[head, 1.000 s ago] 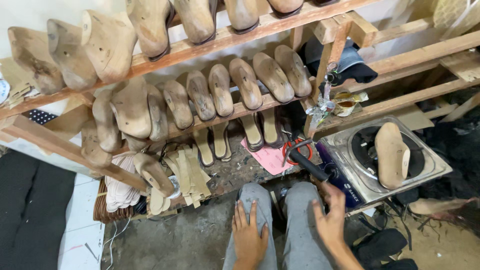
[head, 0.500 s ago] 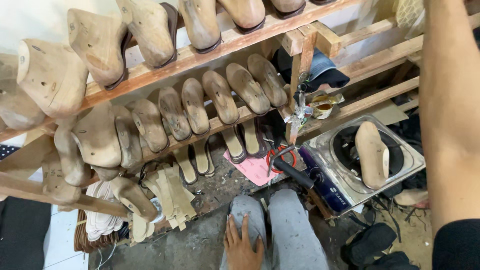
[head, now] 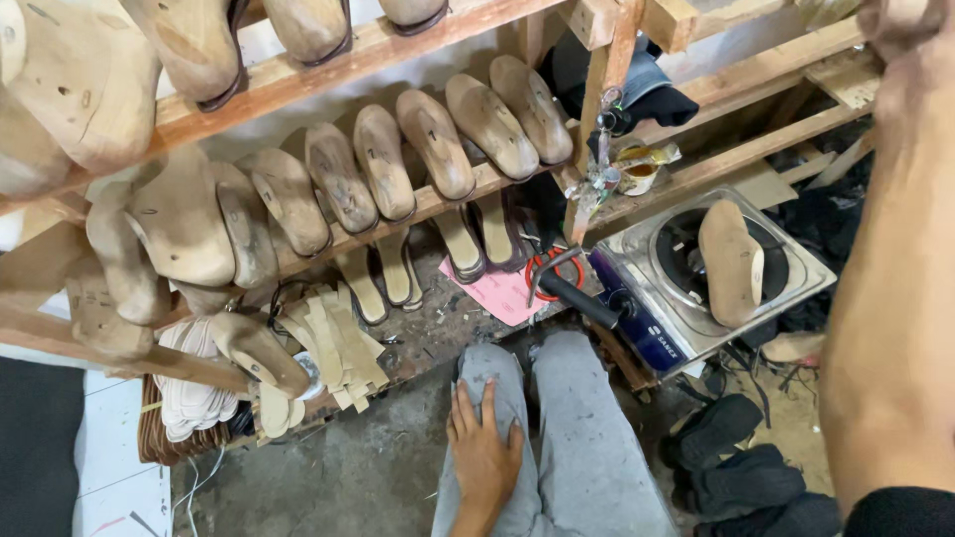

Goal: The person sits on the floor in front of a rack of wooden shoe lasts, picks up a last and an insole board, fits the insole onto the last, and uses a hammer to tap and seat the sole pieces onto the last, handling several lasts and soles one at a time.

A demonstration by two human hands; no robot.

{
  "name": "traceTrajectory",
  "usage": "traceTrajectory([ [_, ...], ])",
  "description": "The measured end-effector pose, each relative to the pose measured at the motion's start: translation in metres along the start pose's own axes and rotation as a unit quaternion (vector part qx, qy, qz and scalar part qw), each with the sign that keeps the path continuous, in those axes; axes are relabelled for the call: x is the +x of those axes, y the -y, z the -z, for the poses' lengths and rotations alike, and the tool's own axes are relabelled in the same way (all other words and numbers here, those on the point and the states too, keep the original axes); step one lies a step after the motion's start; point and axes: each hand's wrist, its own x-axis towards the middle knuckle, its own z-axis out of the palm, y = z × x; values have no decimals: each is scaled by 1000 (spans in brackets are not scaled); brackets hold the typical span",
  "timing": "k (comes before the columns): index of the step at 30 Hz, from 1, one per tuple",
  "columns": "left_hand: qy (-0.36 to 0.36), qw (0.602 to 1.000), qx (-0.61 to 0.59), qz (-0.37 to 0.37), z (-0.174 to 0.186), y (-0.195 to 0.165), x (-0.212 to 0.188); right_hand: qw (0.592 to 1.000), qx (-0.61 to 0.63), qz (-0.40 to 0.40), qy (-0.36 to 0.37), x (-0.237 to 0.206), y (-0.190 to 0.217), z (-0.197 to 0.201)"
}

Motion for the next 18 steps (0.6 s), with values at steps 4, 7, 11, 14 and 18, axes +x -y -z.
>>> traceTrajectory([
  [4,0,1000,-15,-16,0,3,-2,996,38,-51,60,-136,-34,20],
  [7,-34,997,-63,-30,-5,10,-6,991,24,-127,22,-239,-77,17],
  [11,-71,970,-233,9,-13,28,-6,968,-149,-192,-63,-346,-126,18],
  [14,-98,941,-325,18,-14,45,-6,925,-308,-221,-29,-386,-148,9],
  [18,-104,922,-369,47,-7,66,0,800,-544,-174,181,-387,-147,-31],
])
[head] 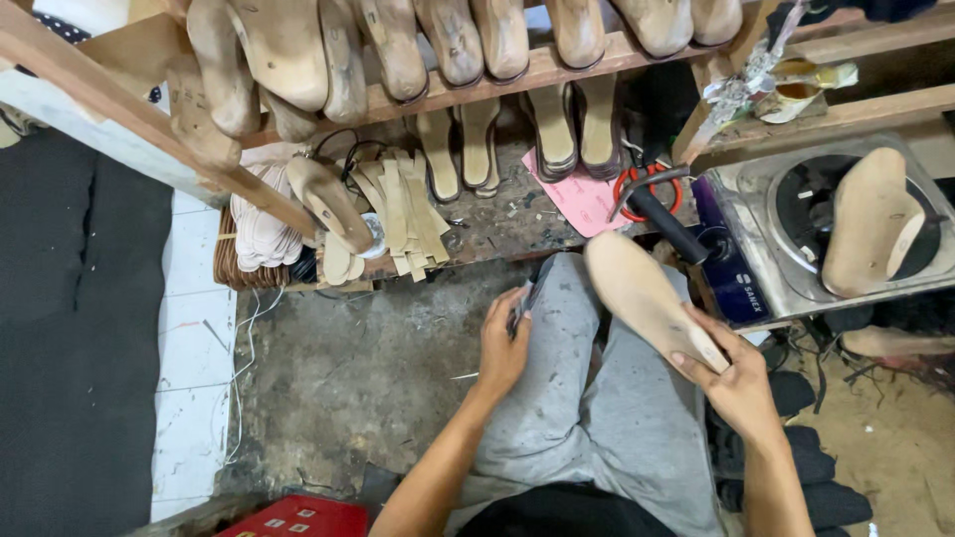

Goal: The person sits on the floor in front of a rack of wooden shoe lasts, picks up a last and an insole board, fits the insole onto the last, and uses a hammer to tap and seat the sole pieces onto the last, handling several lasts and soles one at a time.

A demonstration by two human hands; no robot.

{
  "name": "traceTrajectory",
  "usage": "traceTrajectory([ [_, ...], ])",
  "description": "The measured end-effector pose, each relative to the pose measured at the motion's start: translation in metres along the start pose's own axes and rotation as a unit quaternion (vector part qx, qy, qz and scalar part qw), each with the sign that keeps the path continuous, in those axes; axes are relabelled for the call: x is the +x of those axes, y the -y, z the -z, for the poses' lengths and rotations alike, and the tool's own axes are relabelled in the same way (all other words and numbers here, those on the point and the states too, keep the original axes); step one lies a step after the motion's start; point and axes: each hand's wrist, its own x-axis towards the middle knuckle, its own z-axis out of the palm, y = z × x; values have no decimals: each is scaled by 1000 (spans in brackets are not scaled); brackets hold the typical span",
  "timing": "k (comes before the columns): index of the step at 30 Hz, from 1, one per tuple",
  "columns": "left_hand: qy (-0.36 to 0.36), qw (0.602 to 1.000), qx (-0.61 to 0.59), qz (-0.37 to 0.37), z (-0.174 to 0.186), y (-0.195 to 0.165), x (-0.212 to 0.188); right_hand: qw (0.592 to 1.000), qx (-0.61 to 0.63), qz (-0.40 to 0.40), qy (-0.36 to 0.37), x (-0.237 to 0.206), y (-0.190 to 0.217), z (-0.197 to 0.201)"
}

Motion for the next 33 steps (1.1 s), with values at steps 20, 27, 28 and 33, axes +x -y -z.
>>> traceTrajectory([
  [20,-20,944,325,61,-110,-24,298,943,-322,26,79,32,86,-43],
  [27,-2,946,317,69,-108,-8,308,939,-333,0,88,33,81,-34],
  [28,0,945,321,65,-105,-5,310,938,-335,-7,90,33,81,-33],
  [33,-49,967,247,30,-92,3,304,939,-331,-12,89,32,82,-34],
])
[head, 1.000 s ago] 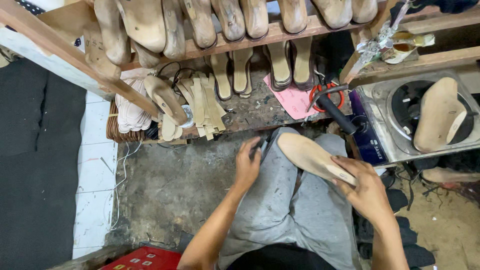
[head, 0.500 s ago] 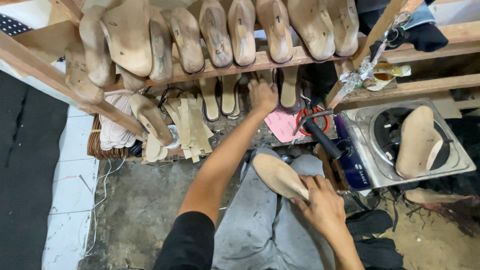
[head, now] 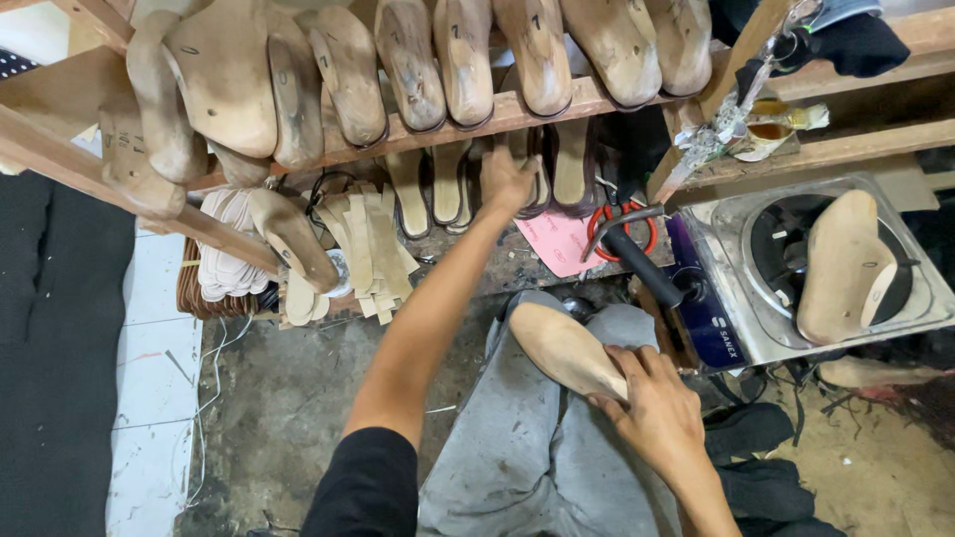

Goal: The person sits on the floor in front of a rack of wooden shoe lasts, picks up a last and an insole board, fits the insole onto the last, and uses a hammer to tap and seat the sole pieces onto the last, handling several lasts and soles one at a time.

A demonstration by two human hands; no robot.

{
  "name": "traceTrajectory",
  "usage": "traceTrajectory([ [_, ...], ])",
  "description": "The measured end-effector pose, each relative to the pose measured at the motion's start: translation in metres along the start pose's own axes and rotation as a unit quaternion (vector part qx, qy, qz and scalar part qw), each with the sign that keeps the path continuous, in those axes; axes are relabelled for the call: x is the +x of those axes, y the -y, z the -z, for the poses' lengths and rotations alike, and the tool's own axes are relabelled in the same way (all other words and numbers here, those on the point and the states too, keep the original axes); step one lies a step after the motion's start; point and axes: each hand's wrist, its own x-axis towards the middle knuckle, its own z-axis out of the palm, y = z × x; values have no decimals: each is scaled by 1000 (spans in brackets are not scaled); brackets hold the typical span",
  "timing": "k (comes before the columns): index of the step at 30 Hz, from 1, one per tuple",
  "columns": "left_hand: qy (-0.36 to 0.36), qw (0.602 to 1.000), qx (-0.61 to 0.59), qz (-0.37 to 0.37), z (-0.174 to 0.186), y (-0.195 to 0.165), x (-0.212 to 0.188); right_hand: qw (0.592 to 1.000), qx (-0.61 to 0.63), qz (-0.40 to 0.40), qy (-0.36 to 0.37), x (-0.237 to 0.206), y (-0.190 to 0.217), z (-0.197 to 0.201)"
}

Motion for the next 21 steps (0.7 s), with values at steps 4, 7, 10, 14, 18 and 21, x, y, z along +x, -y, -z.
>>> traceTrajectory([
  [4,-74,996,2,-41,22,20,-5,1000,11,6,-9,0,1,1],
  [7,-52,993,102,6,51,48,-1,1000,9,-4,-4,-1,1,3],
  [10,-47,982,181,8,80,74,6,1000,5,1,-9,-2,1,3],
  [14,-128,944,298,-63,96,84,8,1000,-3,0,0,0,2,0],
  [18,36,972,232,20,75,58,1,1000,-3,6,0,4,4,-2],
  [21,-54,988,80,-116,39,24,-4,1000,-5,7,7,6,5,-2],
])
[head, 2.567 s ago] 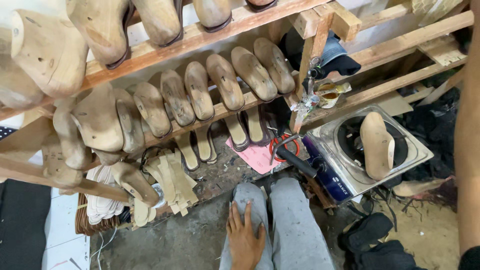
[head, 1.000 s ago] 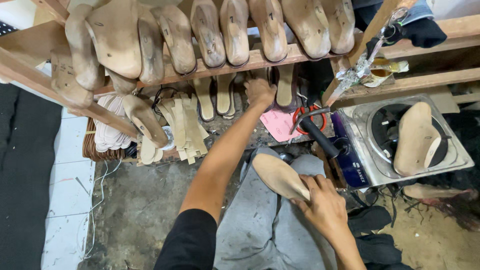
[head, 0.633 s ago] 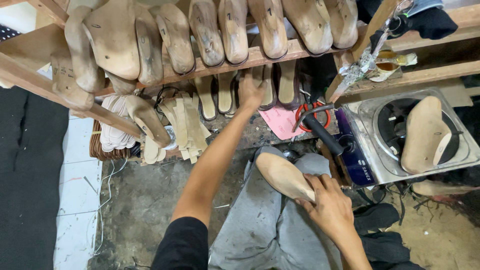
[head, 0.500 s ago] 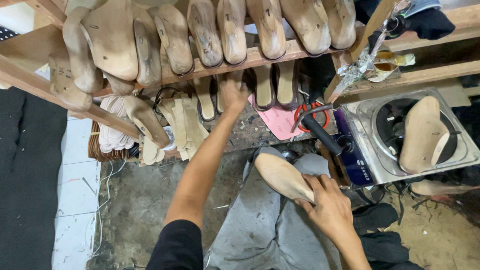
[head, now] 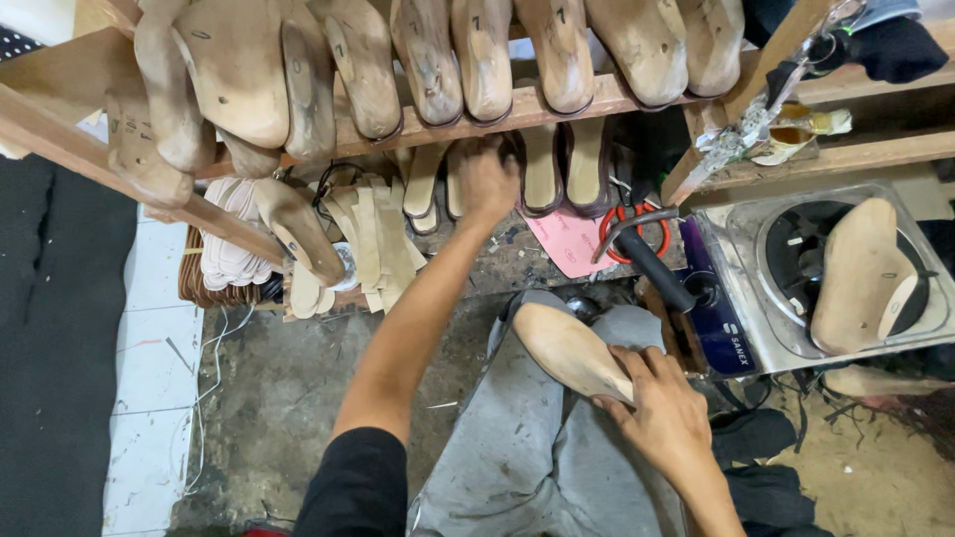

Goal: The person sits on the floor in front of a rack of wooden shoe lasts, picks up a last and an insole board, fits the insole onto the last, and uses a hammer to tap and seat the sole pieces onto the last, handling several lasts and soles one at a time.

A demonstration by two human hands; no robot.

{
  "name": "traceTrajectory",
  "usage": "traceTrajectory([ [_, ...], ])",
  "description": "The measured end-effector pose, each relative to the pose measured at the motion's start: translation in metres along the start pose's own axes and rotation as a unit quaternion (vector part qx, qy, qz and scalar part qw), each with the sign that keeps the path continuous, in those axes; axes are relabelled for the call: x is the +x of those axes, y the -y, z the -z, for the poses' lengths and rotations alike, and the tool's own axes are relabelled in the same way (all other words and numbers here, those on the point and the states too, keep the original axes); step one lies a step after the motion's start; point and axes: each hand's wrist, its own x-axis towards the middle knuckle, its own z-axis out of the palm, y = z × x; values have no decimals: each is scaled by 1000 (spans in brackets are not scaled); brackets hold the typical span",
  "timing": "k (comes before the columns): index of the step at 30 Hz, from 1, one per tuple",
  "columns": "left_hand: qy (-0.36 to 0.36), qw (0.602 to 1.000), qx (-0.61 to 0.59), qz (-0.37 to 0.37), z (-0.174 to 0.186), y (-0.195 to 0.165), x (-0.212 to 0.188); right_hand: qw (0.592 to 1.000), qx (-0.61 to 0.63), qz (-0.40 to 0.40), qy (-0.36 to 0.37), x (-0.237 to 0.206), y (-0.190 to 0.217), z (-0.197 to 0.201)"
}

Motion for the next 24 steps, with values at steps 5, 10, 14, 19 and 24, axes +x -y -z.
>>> traceTrajectory([
  [5,79,991,18,106,-38,-45,6,1000,5,4,0,0,0,2],
  [10,102,989,66,79,-52,-38,15,1000,9,-1,-9,-5,-2,5],
  [14,42,993,-57,93,-43,-12,5,1000,18,-5,-13,-7,-4,6],
  [19,92,734,-633,227,20,4,-77,1000,10,-14,-18,-9,-8,2],
  [24,153,562,-795,168,122,-21,-189,996,50,13,-70,-20,-15,-14],
])
